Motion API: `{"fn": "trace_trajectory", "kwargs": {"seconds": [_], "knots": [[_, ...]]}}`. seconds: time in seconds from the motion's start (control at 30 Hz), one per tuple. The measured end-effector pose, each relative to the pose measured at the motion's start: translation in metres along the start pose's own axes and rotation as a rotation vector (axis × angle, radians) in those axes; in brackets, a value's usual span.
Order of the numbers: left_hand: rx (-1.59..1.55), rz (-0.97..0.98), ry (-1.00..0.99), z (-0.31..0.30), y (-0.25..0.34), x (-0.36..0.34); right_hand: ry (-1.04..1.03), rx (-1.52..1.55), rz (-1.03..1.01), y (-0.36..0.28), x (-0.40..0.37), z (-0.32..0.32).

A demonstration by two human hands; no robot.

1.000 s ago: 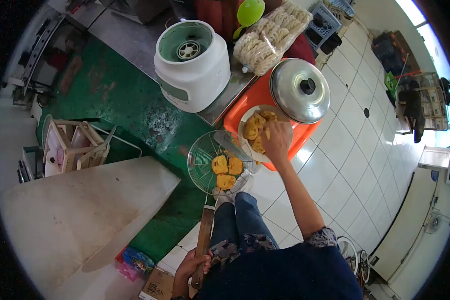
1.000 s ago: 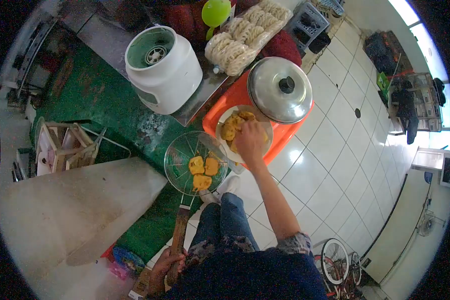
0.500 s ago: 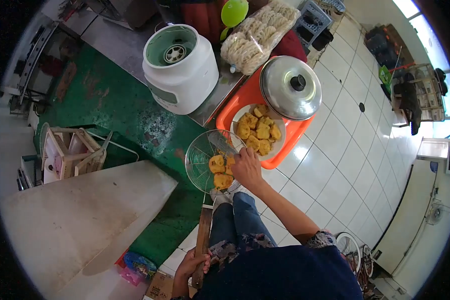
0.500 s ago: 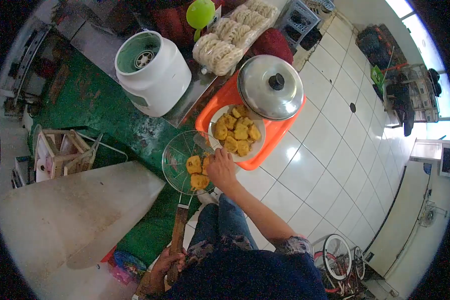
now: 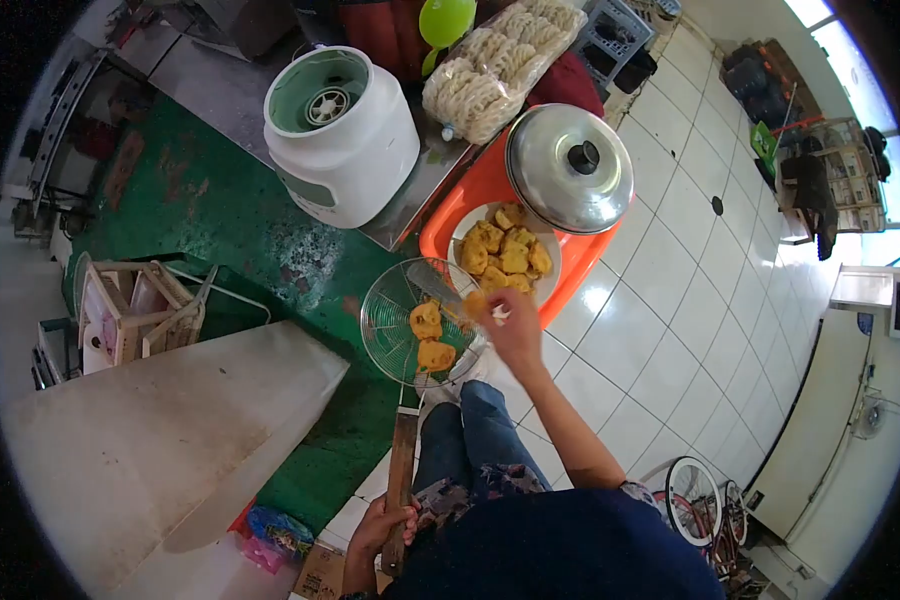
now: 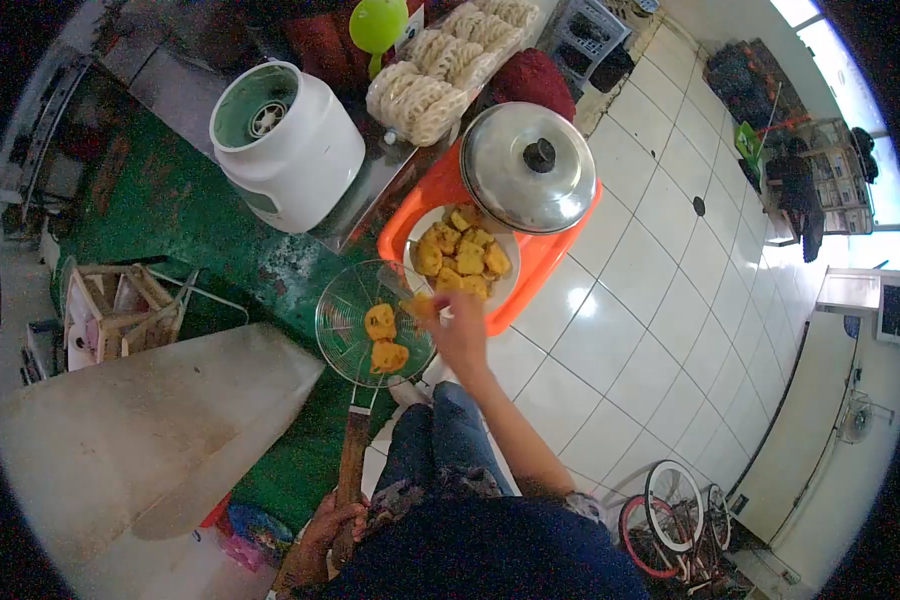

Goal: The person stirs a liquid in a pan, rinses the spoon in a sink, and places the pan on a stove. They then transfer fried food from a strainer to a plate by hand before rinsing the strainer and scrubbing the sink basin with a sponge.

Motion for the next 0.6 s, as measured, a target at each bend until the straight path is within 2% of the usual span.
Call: {"fn": "trace_trajectory", "kwargs": {"seconds": [0.07, 0.1, 0.17, 0.27, 0.4, 0.6], "knots": [[-0.001, 0.007, 0.001, 0.001, 0.000, 0.001, 0.156, 0.098, 0.249, 0.032, 0.006, -0.019], [-0.014, 0.002, -0.008, 0.000, 0.000, 0.002, 0.158, 0.097, 0.249, 0.045, 0.009, -0.023], [-0.025, -0.002, -0.016, 0.001, 0.001, 0.004, 0.220, 0.243, 0.475, 0.078, 0.012, -0.026], [-0.030, 0.010, -0.035, 0.004, 0.004, 0.004, 0.298, 0.257, 0.434, 0.120, 0.012, -0.017], [-0.017, -0.001, -0.039, 0.007, 0.005, 0.007, 0.364, 0.299, 0.462, 0.124, 0.010, -0.017], [-0.036, -0.011, -0.041, 0.012, 0.008, 0.008, 0.303, -0.033, 0.318, 0.113, 0.011, -0.021]]}}
Point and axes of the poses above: each hand's wrist, its own x-axis towards the middle knuckle, its own z-axis out of the palm, y = z × x, the point moved 3 cm from there along x, towards the middle knuckle, and after that the axes turned 1 degree about y, right-handed, at the moved point
